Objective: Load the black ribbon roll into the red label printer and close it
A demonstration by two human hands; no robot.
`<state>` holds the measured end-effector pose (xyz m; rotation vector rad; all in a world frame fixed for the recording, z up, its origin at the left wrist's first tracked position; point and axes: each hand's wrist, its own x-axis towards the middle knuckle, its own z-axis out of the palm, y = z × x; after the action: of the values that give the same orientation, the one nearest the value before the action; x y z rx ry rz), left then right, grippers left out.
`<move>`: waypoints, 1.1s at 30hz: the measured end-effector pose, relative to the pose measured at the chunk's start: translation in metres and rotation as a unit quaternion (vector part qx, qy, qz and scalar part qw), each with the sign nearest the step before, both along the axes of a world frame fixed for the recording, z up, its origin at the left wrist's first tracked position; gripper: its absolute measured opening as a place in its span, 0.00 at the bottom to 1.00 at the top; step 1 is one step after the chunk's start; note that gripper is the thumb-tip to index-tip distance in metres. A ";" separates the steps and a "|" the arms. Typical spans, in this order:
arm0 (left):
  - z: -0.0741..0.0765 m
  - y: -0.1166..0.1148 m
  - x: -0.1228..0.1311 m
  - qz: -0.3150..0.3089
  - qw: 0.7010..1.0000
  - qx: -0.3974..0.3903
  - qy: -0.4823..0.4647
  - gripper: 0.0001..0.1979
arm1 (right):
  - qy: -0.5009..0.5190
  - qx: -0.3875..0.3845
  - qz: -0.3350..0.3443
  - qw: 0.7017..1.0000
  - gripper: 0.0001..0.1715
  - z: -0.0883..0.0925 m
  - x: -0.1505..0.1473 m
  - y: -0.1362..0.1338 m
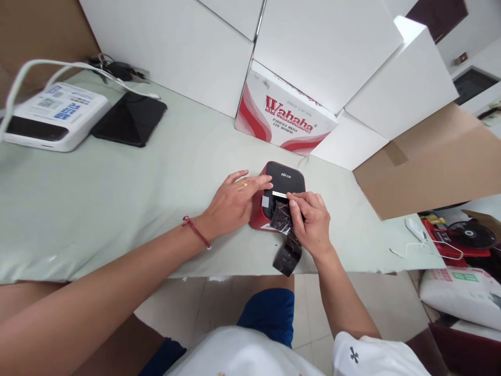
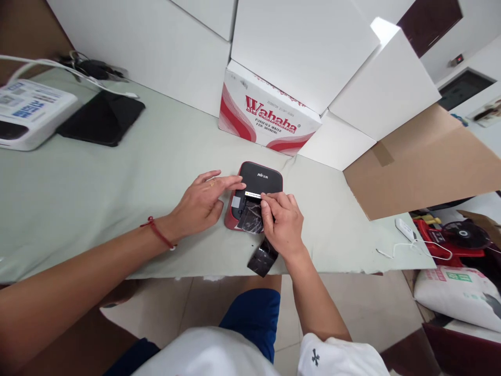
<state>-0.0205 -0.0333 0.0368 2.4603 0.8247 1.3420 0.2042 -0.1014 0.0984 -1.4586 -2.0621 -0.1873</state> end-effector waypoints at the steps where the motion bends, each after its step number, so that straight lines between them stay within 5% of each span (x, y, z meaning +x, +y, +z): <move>1: -0.001 0.001 0.000 -0.002 1.000 -0.004 -0.008 0.38 | 0.007 0.004 0.001 1.000 0.17 -0.002 0.000 0.000; 5: -0.008 0.000 0.003 -0.020 0.999 0.026 -0.032 0.38 | 0.052 0.042 0.010 0.998 0.16 -0.009 0.002 0.002; 14: -0.012 -0.005 0.000 0.032 0.991 0.119 -0.048 0.21 | 0.214 0.094 -0.035 0.972 0.18 -0.013 0.013 -0.026; 22: -0.010 -0.006 -0.002 -0.028 0.993 0.091 -0.069 0.20 | 0.108 0.011 0.079 0.991 0.32 -0.013 0.009 -0.045; 33: -0.007 -0.011 -0.008 -0.041 0.993 0.091 -0.068 0.21 | 0.089 0.016 0.093 0.992 0.28 -0.020 0.003 -0.050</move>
<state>-0.0285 -0.0440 0.0302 2.4717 0.5858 1.5969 0.2071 -0.1511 0.0784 -1.2093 -2.0256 -0.0146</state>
